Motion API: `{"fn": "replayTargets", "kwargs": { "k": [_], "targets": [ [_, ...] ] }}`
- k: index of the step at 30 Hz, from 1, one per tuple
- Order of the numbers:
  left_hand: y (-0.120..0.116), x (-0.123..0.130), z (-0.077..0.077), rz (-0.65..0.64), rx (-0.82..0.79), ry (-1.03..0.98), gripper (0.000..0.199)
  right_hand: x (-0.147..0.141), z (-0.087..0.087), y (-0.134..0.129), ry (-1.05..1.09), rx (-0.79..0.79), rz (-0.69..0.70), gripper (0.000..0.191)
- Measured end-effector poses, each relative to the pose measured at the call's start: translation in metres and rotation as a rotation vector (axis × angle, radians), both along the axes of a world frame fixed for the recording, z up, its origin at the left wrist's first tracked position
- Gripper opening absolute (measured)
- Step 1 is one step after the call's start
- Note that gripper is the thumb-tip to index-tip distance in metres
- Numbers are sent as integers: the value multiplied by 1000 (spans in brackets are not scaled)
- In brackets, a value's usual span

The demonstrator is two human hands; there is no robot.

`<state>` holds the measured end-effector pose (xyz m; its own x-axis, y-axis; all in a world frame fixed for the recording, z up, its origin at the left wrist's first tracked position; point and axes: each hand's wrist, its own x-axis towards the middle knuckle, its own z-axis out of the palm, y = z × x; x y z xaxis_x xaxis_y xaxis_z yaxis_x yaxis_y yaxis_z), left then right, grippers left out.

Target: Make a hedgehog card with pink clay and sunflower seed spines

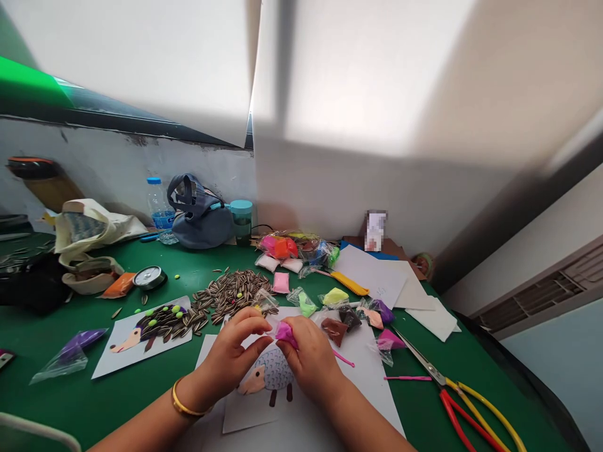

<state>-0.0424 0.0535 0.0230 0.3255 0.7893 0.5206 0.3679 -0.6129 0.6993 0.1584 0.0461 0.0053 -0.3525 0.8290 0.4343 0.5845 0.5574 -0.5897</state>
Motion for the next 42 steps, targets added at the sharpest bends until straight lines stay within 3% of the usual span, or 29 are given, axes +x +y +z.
{"fn": "replayTargets", "kwargs": {
  "k": [6, 11, 18, 23, 29, 34, 42],
  "targets": [
    [-3, -1, 5, -13, 1, 179, 19, -2, -2, 1, -7, 60, 28, 22],
    [-3, 3, 0, 43, 72, 208, 18, -5, 0, 1, -34, 103, 66, 20],
    [-4, 8, -5, 139, 299, 307, 16, -13, 2, 0, -127, 48, -19, 22],
    [-11, 12, -3, 123, 342, 329, 15, -14, 0, -2, -186, 79, -68, 14],
    [-14, 10, -4, 100, 354, 337, 22, -11, 3, -3, -247, 134, -53, 31],
    [-13, 6, 0, 71, 276, 321, 26, -9, 2, -3, -240, 141, -46, 34],
    [-9, 3, 13, 4, -95, 146, 15, -8, 4, -2, -205, 75, 0, 30]
  ]
}}
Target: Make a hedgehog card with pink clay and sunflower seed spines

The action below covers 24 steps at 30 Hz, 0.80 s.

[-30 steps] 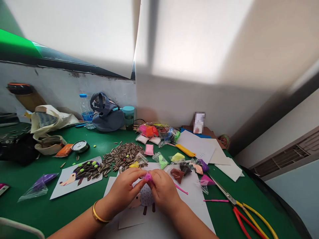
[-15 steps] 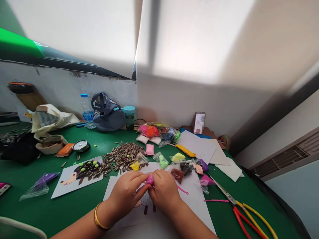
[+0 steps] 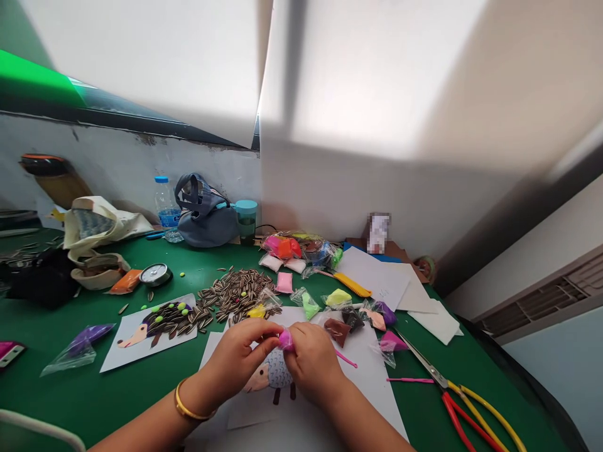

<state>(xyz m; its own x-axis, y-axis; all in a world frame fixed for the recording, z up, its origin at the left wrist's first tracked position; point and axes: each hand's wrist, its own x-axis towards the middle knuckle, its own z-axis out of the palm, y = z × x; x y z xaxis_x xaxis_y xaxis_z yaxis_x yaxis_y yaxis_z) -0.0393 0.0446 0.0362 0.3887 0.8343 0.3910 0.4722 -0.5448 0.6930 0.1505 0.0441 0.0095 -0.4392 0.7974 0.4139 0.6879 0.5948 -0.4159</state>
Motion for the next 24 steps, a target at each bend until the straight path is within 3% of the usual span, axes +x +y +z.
{"fn": "replayTargets", "kwargs": {
  "k": [4, 15, 18, 20, 24],
  "targets": [
    [4, -2, 4, -7, -20, 26, 10, 2, -4, 1, 8, -27, 22, 27],
    [-1, -2, 9, -24, 239, 237, 9, -2, -3, -1, -31, -27, 11, 19],
    [-1, 0, 6, 40, 199, 202, 6, -1, -2, 1, 5, -6, -68, 10],
    [-1, 2, 3, 91, 122, 158, 4, 0, 0, 2, 4, 42, -105, 14],
    [0, 5, -2, 152, -15, 115, 8, 2, 4, 2, -83, 156, -77, 17]
  ]
}}
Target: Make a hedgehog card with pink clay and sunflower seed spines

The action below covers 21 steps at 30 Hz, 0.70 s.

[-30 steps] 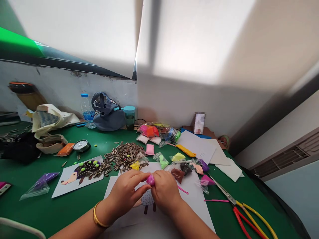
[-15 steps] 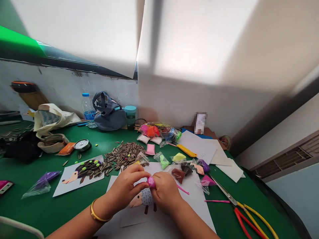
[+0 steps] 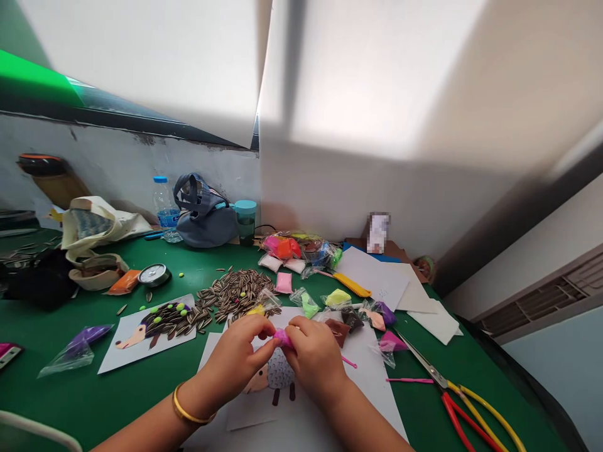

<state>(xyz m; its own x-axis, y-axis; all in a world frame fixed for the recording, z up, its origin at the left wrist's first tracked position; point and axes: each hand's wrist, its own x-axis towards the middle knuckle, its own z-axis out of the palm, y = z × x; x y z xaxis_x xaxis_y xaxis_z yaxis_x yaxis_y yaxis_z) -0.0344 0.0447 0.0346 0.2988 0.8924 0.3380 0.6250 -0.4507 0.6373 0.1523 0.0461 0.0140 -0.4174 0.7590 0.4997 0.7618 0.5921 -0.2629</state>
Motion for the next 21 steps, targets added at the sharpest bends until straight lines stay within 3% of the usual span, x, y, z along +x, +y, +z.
{"fn": "replayTargets", "kwargs": {
  "k": [7, 10, 18, 21],
  "targets": [
    [5, 2, -4, 88, -207, -99, 19, -6, 2, -4, -77, 50, -108, 27],
    [7, 2, -7, 64, -265, -186, 24, -7, 2, -3, -77, 74, -78, 16],
    [9, -6, -7, -84, 89, -147, 5, -2, -4, 2, -19, 30, -4, 17],
    [10, -10, -4, -170, 167, -90, 24, -1, -6, 1, -5, -27, 19, 18]
  ]
}}
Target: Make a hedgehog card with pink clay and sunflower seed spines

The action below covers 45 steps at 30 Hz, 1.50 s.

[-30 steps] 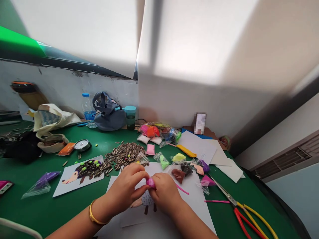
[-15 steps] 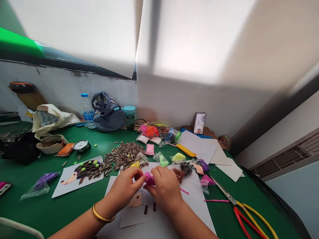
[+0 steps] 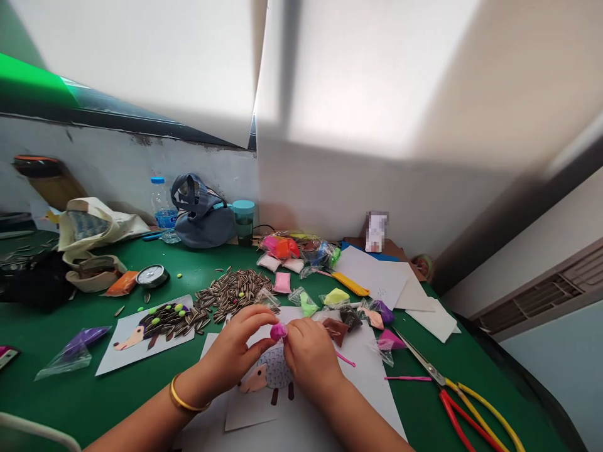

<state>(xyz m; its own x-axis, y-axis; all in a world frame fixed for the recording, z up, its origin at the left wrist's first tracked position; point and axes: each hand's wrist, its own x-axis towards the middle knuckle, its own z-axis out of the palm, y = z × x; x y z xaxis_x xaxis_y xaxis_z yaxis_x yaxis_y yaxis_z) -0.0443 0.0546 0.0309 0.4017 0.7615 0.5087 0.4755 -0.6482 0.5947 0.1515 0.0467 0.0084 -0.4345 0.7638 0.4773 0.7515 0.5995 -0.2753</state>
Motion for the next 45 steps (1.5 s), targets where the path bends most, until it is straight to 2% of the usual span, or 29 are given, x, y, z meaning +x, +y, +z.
{"fn": "replayTargets", "kwargs": {
  "k": [3, 6, 9, 12, 16, 21, 25, 30, 39, 42, 45],
  "targets": [
    [1, -2, 1, -83, 40, 84, 35, -1, 1, -3, 26, -61, 16, 19],
    [3, -3, -1, -58, 32, 81, 31, -4, 5, -6, 63, -125, 21, 15],
    [5, -5, -3, -18, -46, 5, 28, -4, 8, -7, 116, -174, -7, 5],
    [7, -6, -2, 3, -148, -83, 24, -1, 9, -4, 159, -205, -19, 17],
    [9, -7, 1, -19, -268, -151, 24, 3, 9, -2, 188, -216, 39, 7],
    [7, -3, 2, 4, -394, -156, 23, 4, 9, -2, 164, -249, 89, 14],
    [6, -1, 1, 21, -456, -171, 24, 4, 8, -1, 156, -236, 79, 16],
    [6, 0, -2, 44, -420, -114, 31, 2, 6, -1, 128, -251, 37, 12],
    [2, 2, -8, 56, -219, 83, 28, 0, 2, -3, 113, -258, 42, 12],
    [4, 2, -9, 91, -273, 50, 25, 1, 3, -3, 116, -266, 46, 14],
    [7, 0, -7, 66, -337, 36, 26, 2, 4, -4, 125, -274, 29, 14]
  ]
}}
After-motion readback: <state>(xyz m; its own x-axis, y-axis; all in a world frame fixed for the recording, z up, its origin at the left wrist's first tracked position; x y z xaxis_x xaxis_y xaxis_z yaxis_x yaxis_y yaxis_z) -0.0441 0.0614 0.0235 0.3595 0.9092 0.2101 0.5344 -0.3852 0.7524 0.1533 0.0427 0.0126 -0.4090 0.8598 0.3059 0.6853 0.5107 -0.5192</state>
